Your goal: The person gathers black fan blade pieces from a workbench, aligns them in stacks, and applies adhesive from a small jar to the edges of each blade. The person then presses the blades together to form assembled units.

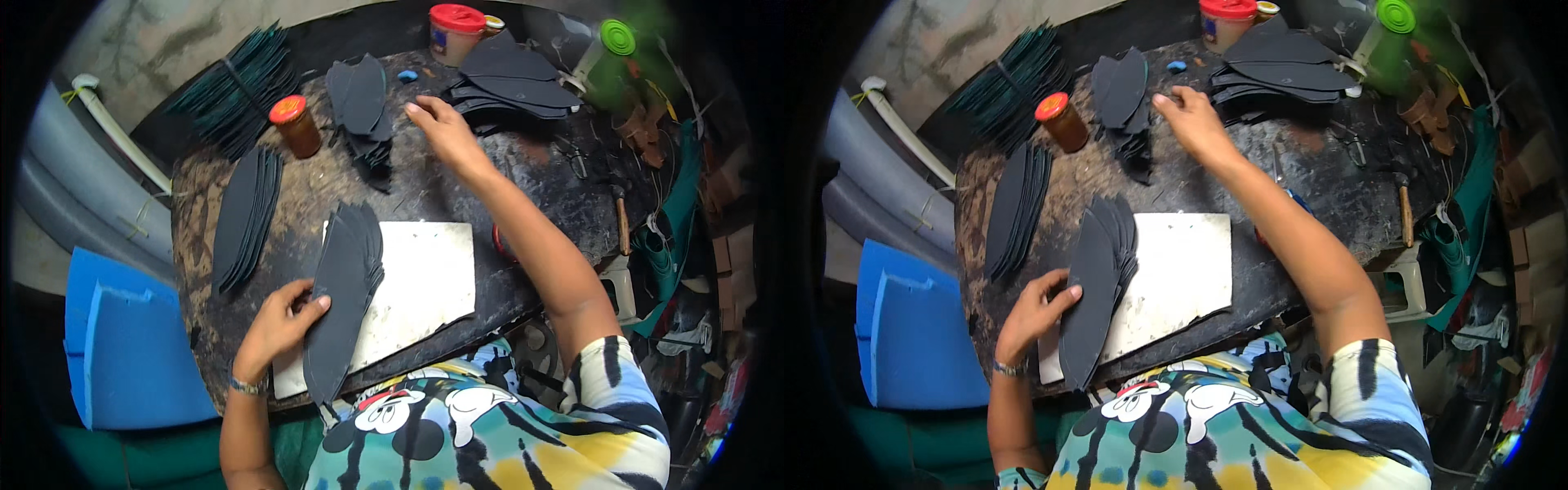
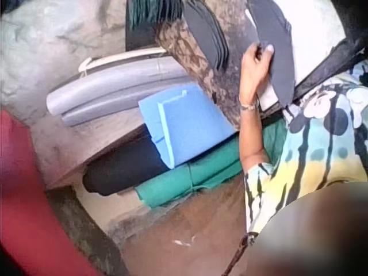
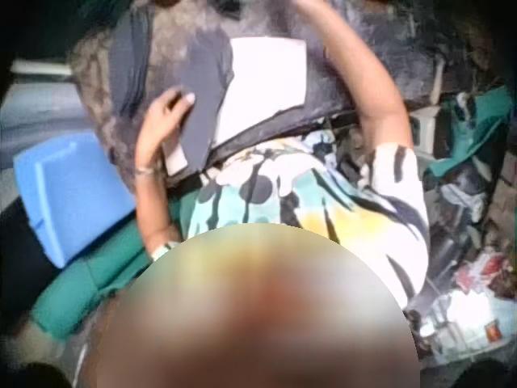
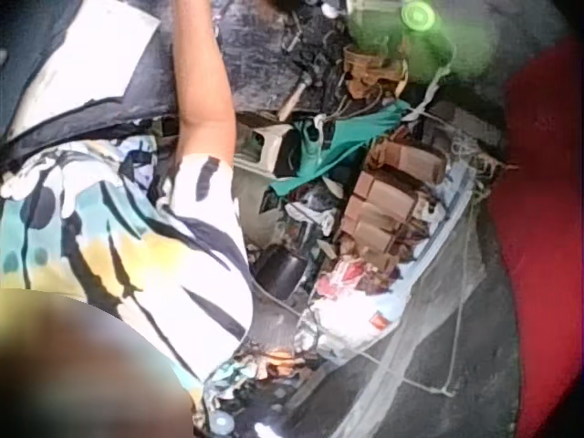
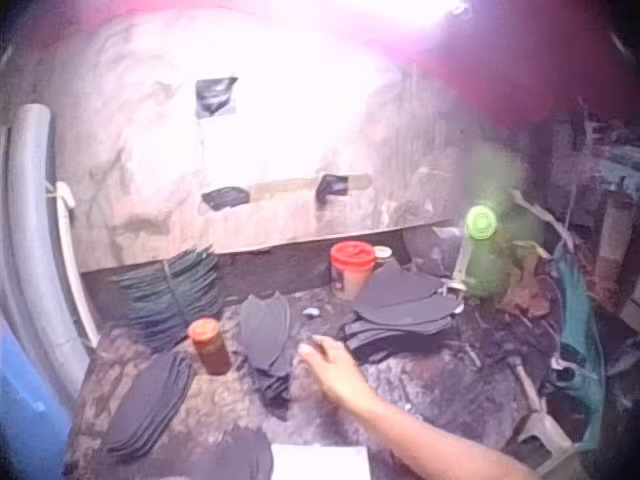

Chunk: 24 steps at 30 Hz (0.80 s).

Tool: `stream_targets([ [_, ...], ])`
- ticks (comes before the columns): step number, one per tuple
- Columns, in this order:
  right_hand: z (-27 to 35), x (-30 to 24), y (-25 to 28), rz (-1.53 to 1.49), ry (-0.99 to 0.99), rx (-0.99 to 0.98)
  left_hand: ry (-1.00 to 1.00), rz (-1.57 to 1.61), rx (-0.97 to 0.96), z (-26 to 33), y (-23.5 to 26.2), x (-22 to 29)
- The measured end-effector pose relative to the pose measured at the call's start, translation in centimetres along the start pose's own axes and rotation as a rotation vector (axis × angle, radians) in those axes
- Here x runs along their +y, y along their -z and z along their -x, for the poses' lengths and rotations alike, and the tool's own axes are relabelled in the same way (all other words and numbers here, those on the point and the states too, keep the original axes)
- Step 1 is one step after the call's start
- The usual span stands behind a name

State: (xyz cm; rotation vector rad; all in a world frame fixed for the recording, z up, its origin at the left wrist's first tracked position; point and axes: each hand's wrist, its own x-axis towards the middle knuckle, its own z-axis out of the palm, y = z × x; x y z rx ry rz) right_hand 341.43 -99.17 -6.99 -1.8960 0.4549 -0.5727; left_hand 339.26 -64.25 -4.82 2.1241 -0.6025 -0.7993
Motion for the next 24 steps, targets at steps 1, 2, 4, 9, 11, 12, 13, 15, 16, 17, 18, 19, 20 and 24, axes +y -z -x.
stream_targets([
  [1, 1.7, 0.2, 1.2, -0.005, -0.008, -0.07, 0.025, -0.002, -0.017, 0.0, 0.1, -0.1],
  [2, 3.3, 0.4, 2.1, -0.01, -0.015, -0.136, -0.034, -0.029, 0.003, 0.0, 0.2, -0.2],
  [4, 6.2, 0.5, 2.6, 0.035, -0.058, -0.288, -0.099, -0.127, 0.005, 0.1, 0.3, -0.1],
  [9, 12.8, 0.1, 1.4, 0.171, 0.058, -0.412, -0.054, -0.253, -0.005, -0.1, 0.9, 0.9],
  [11, 14.7, 0.1, 0.2, 0.368, 0.193, -0.347, -0.007, -0.209, -0.044, -0.4, 0.9, 1.7],
  [12, 15.2, 0.1, -0.3, 0.369, 0.217, -0.302, 0.044, -0.207, -0.048, -0.3, 0.8, 2.1],
  [13, 15.8, 0.2, -0.4, 0.314, 0.26, -0.248, 0.101, -0.121, -0.032, -0.2, 0.5, 2.4],
  [15, 16.1, 0.5, -0.1, 0.273, 0.259, -0.253, -0.051, -0.208, 0.027, 0.9, -0.5, 3.0],
  [16, 16.0, 0.7, 0.3, 0.232, 0.245, -0.272, -0.129, -0.269, 0.075, 1.5, -1.0, 3.2],
  [17, 15.9, 0.9, 1.1, 0.29, 0.248, -0.242, -0.317, -0.426, 0.127, 1.7, -1.9, 3.4],
  [18, 15.6, 1.2, 2.2, 0.347, 0.239, -0.218, -0.406, -0.493, 0.17, 2.2, -2.6, 3.5],
  [19, 15.3, 1.6, 3.4, 0.411, 0.244, -0.18, -0.321, -0.556, 0.162, 2.7, -3.2, 3.7],
  [20, 15.1, 2.0, 4.6, 0.569, 0.197, -0.073, -0.29, -0.63, 0.169, 3.1, -3.7, 3.9],
  [24, 13.3, 4.0, 8.8, 0.892, -0.043, 0.261, -0.181, -0.692, 0.145, 3.1, -4.9, 4.9],
])
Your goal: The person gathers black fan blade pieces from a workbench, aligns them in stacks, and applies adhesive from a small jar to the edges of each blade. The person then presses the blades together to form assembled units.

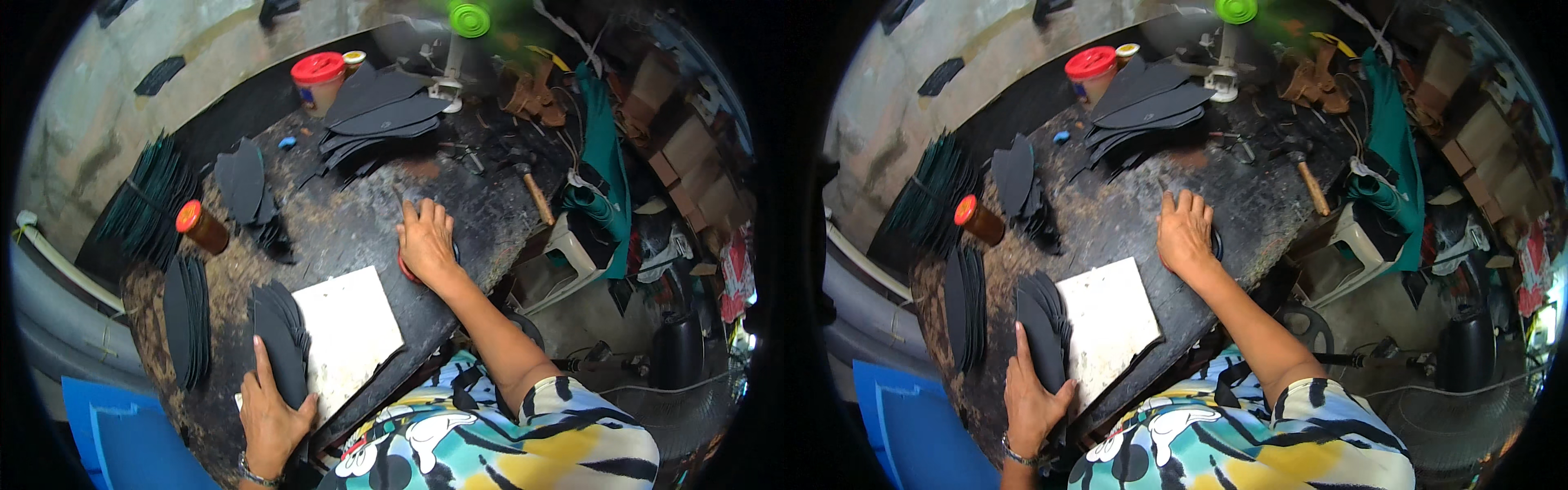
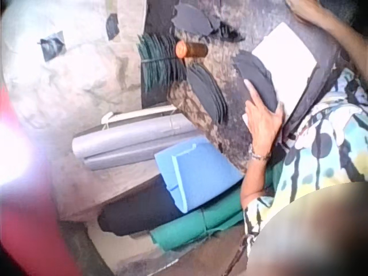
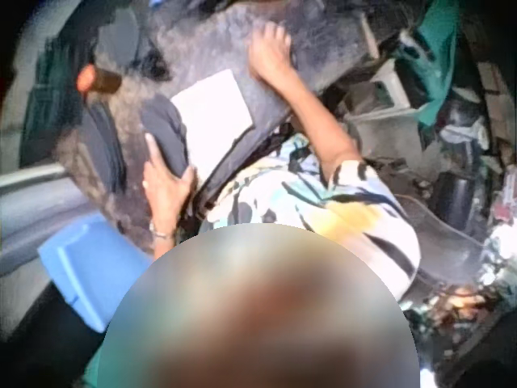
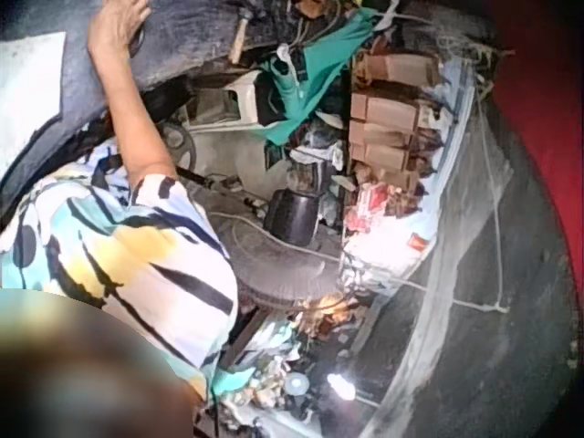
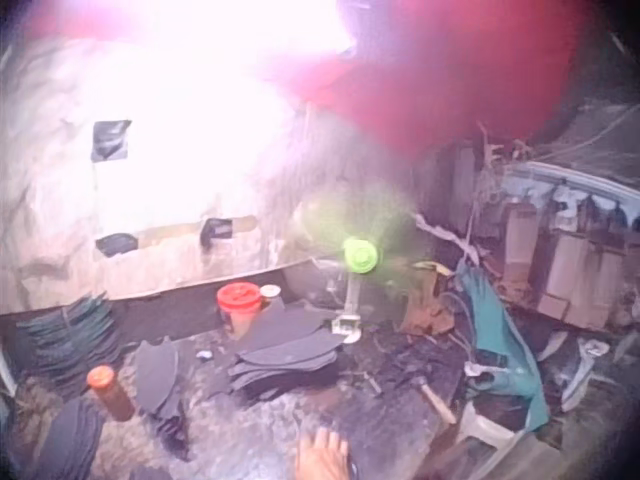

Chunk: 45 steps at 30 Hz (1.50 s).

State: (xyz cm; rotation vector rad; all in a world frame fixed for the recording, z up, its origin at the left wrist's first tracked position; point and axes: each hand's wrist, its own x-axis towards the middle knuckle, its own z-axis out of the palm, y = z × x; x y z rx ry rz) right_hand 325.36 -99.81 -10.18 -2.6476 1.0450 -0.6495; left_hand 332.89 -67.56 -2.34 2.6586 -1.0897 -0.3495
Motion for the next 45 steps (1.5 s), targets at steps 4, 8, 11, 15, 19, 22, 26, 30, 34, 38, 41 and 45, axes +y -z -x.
stream_targets([
  [4, -1.7, 2.3, -1.6, -0.105, -0.053, -0.086, -0.036, 0.007, 0.002, -1.0, -0.1, 0.5],
  [8, -3.1, 3.8, -3.0, -0.107, 0.055, -0.057, -0.05, -0.055, 0.025, -1.2, -0.7, 0.5],
  [11, -4.8, 6.6, -2.1, -0.16, 0.064, 0.269, -0.053, -0.093, 0.065, -1.1, -1.1, 0.6],
  [15, -7.5, 12.2, 1.4, 0.062, -0.296, 0.513, -0.03, -0.086, 0.046, -1.6, -0.8, 1.0],
  [19, -7.9, 12.5, 3.3, 0.035, -0.311, 0.409, -0.09, -0.016, 0.072, -2.2, -0.3, 0.7],
  [22, -5.9, 8.1, 3.3, -0.321, -0.096, 0.234, -0.086, 0.137, 0.06, -2.0, 0.3, -0.5],
  [26, -1.5, -0.1, 1.8, -0.644, 0.217, -0.133, 0.024, 0.419, 0.055, -1.6, 1.0, -2.5],
  [30, -0.4, -6.0, 1.4, -0.766, 0.235, -0.287, 0.2, 0.632, 0.017, -1.5, 1.6, -4.0],
  [34, -1.7, -9.5, 1.7, -0.837, 0.167, -0.344, 0.228, 0.773, 0.096, -2.0, 2.1, -5.5],
  [38, -4.1, -14.0, 0.9, -0.832, 0.377, -0.24, 0.183, 0.86, 0.304, -4.2, 2.5, -7.9],
  [41, -7.7, -19.1, -0.9, -0.853, 0.663, -0.081, 0.168, 0.908, 0.311, -8.4, 1.7, -9.6],
  [45, -12.2, -26.1, -4.0, -0.493, 0.7, -0.153, 0.171, 0.574, 0.409, -16.8, -0.7, -10.7],
])
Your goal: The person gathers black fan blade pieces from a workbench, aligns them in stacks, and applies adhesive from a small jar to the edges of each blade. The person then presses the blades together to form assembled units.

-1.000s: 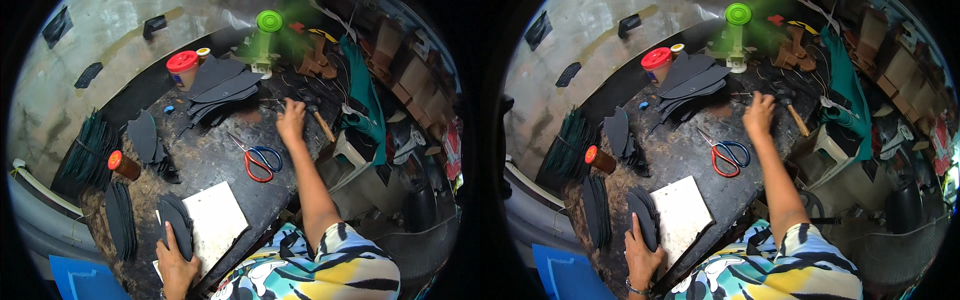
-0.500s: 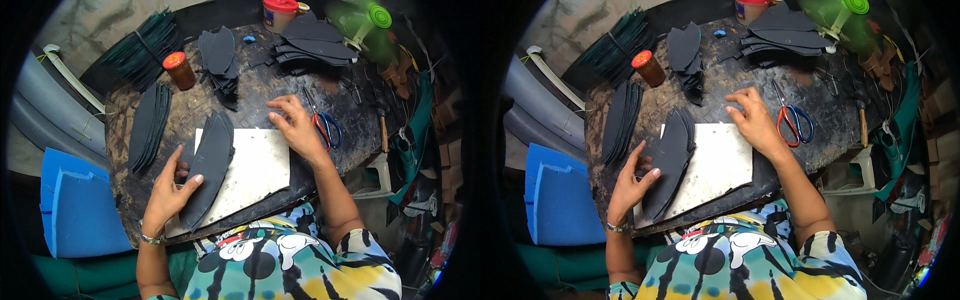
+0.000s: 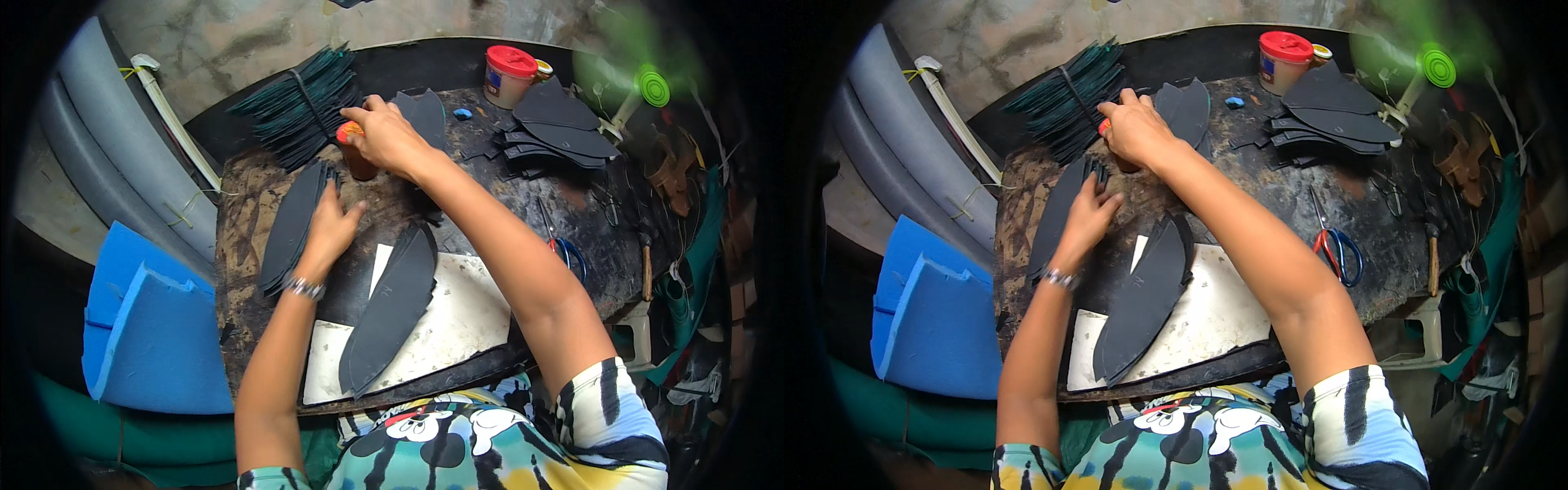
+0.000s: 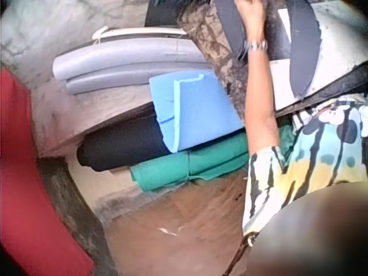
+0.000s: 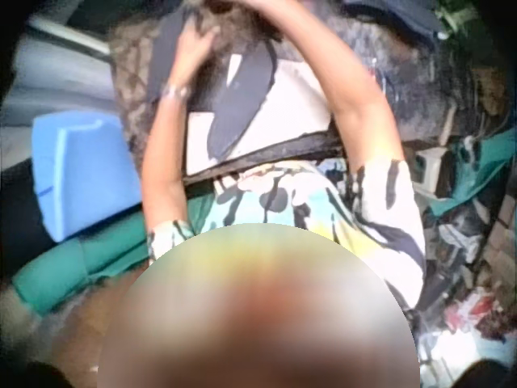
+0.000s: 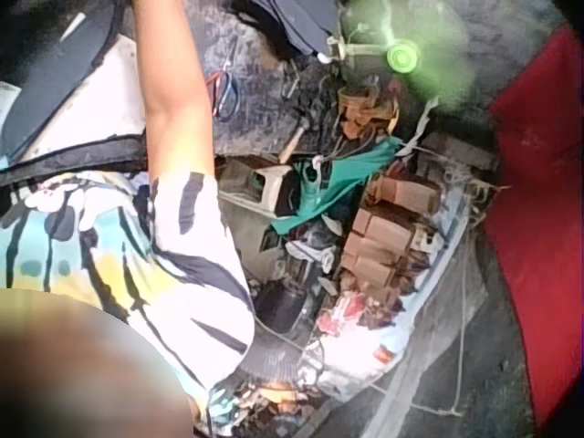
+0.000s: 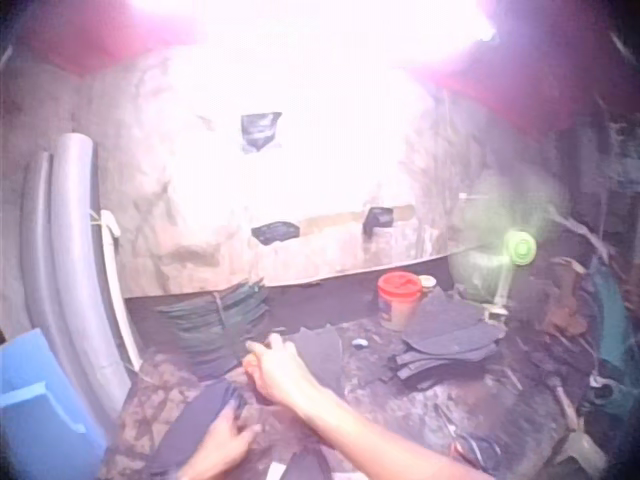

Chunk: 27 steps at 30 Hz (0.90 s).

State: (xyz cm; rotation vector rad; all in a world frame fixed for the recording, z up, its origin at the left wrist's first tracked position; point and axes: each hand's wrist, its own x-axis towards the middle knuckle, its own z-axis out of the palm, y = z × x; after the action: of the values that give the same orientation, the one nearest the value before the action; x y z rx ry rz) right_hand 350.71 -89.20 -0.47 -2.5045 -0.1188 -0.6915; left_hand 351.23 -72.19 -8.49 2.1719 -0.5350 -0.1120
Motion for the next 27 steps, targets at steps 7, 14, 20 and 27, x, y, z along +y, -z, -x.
stream_targets([
  [7, -4.0, 0.0, -3.4, 0.375, -0.135, -0.276, -0.206, 0.292, 0.298, -7.2, -6.7, -0.4],
  [14, -4.2, -0.2, -3.6, 0.441, -0.153, -0.324, -0.124, 0.066, 0.268, -6.3, -5.8, -0.2],
  [20, -2.0, -0.3, -0.6, 0.276, -0.157, -0.231, -0.171, -0.09, 0.273, -1.1, 7.9, 0.1],
  [27, 8.9, -1.1, 6.5, -0.026, -0.131, -0.428, 0.107, 0.372, -0.286, 10.6, 12.3, 0.4],
])
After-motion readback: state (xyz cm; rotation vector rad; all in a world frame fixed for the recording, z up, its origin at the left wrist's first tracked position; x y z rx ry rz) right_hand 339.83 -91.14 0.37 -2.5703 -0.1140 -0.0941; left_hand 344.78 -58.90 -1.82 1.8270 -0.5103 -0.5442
